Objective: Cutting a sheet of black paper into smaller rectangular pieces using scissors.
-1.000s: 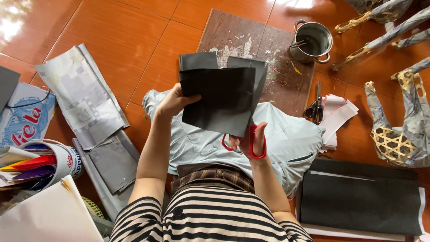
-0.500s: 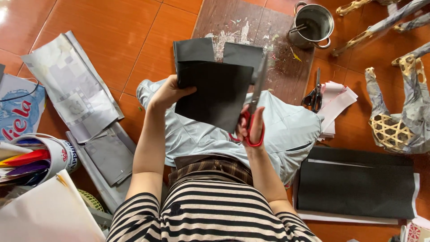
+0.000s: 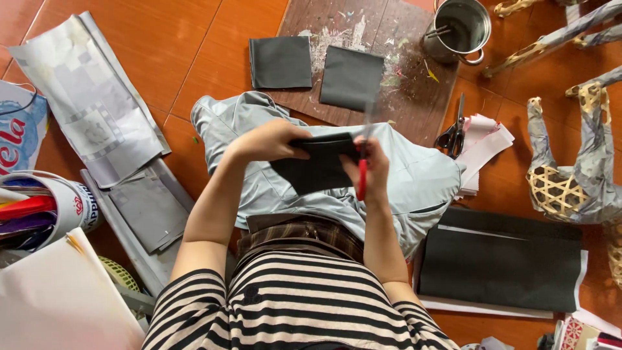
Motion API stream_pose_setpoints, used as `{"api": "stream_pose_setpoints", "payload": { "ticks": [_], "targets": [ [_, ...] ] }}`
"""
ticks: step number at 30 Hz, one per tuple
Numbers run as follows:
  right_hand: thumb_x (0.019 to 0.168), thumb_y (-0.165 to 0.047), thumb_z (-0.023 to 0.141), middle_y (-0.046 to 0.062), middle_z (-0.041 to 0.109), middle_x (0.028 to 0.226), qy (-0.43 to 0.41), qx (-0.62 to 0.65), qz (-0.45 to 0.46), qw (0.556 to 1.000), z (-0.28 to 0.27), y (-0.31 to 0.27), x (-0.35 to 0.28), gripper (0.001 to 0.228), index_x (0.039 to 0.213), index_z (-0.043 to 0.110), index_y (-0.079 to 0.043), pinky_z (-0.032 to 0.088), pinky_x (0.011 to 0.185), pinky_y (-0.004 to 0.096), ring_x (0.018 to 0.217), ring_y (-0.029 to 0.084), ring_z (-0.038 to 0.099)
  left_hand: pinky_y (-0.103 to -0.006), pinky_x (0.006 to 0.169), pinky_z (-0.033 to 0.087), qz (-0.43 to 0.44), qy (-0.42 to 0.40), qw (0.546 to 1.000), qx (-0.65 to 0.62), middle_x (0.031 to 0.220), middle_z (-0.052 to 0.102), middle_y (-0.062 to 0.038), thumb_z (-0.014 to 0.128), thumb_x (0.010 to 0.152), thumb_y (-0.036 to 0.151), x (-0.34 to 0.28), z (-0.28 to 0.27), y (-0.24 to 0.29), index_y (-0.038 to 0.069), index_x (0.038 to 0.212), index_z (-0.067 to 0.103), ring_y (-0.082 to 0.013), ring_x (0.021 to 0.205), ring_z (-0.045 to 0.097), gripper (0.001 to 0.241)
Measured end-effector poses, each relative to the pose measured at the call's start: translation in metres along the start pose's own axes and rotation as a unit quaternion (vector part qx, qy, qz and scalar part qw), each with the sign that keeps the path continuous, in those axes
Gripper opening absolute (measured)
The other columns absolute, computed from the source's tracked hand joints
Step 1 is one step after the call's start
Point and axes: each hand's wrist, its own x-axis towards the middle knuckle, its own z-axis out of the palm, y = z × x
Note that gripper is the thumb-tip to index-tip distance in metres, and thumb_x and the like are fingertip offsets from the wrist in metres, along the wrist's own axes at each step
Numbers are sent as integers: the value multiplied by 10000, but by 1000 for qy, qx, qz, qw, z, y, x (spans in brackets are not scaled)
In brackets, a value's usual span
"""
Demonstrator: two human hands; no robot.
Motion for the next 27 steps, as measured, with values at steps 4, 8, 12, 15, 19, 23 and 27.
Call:
{"api": "stream_pose_setpoints", "payload": {
  "ticks": [4, 8, 12, 15, 19, 23, 27],
  "targets": [
    [884, 56, 779, -12, 620, 1039, 109, 87, -44, 989, 4, -13, -1, 372, 1184, 580, -36, 502, 893, 248, 955, 93, 595, -303, 822, 565, -1, 99, 943, -318, 973, 759, -48, 811, 796, 38, -16, 13, -36, 24, 1171, 691, -141, 894, 698, 394],
    [909, -2, 770, 18, 647, 1032, 131, 59, -67, 987, 27, -41, -4, 343, 1196, 582, -9, 505, 881, 262, 940, 103, 607, -285, 834, 580, -23, 186, 853, -487, 1020, 749, -28, 810, 888, -18, -9, 59, -115, -38, 1120, 745, -96, 891, 677, 242],
    [944, -109, 785, 43, 675, 1038, 45, 81, -65, 994, 13, -46, -21, 317, 1180, 601, -5, 517, 888, 265, 946, 114, 630, -318, 846, 568, 38, 226, 809, -541, 1053, 761, -68, 805, 954, -66, -13, 37, -130, -58, 1079, 758, -134, 933, 689, 134],
    [957, -366, 776, 44, 701, 992, -68, 156, -34, 985, 0, -60, -28, 433, 1154, 639, -6, 525, 838, 252, 894, 113, 647, -331, 913, 595, 74, 242, 756, -604, 1078, 774, -75, 780, 882, -61, -28, 9, -127, 7, 1114, 752, -160, 976, 732, 243],
    [853, -655, 761, 49, 690, 965, -213, 162, 6, 964, -1, -76, -25, 706, 1091, 657, 1, 490, 767, 252, 845, 114, 600, -354, 945, 593, 124, 262, 737, -610, 1114, 772, -103, 781, 891, -66, -43, -11, -130, 1, 1132, 749, -191, 1012, 738, 252],
    [818, -695, 774, 48, 657, 978, -272, 171, 27, 947, 7, -89, -18, 765, 1096, 638, 5, 474, 774, 263, 860, 120, 565, -349, 952, 590, 126, 275, 747, -592, 1121, 769, -105, 789, 885, -72, -51, -20, -129, -3, 1135, 749, -188, 1024, 735, 262],
    [820, -692, 770, 39, 621, 950, -292, 160, 45, 942, 5, -80, -17, 766, 1118, 624, -1, 477, 774, 264, 854, 121, 551, -329, 917, 593, 120, 274, 761, -575, 1082, 777, -88, 790, 870, -50, -59, -34, -127, 3, 1096, 755, -166, 985, 734, 235]
  ]
}}
